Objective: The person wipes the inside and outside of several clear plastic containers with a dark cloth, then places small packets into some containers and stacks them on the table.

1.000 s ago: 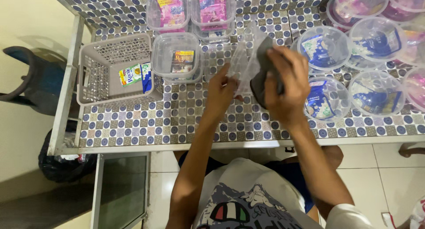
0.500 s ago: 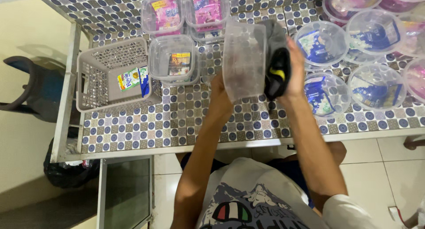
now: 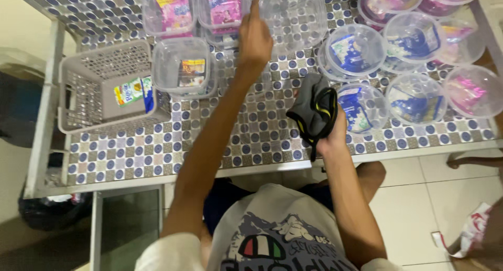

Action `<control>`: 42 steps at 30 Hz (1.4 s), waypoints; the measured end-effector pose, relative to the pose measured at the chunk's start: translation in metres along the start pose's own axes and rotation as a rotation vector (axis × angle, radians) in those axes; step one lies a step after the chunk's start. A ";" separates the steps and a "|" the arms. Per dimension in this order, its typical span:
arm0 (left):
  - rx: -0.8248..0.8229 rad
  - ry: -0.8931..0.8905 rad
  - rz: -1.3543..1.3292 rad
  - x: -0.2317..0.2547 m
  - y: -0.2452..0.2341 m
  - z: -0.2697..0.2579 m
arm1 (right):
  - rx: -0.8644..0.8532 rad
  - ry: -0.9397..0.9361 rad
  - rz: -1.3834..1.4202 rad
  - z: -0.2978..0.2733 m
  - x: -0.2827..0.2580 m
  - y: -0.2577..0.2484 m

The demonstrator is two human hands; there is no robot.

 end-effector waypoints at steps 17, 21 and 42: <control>-0.417 -0.138 0.274 -0.025 0.041 0.021 | 0.210 -0.259 -0.006 -0.019 -0.024 -0.062; -0.050 0.333 0.211 0.029 -0.073 -0.027 | 0.022 -0.119 -0.009 -0.004 -0.013 -0.031; -0.710 -0.723 0.661 -0.252 -0.279 -0.064 | -0.115 0.098 -0.211 0.075 0.099 0.168</control>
Point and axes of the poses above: each hand's wrist, its own z-axis towards the middle knuckle, its own y-axis out of the palm, x = y × z, the point moved 5 cm from there along z, towards the middle knuckle, and after that the axes turned 1 degree about x, right-handed, at the moved point
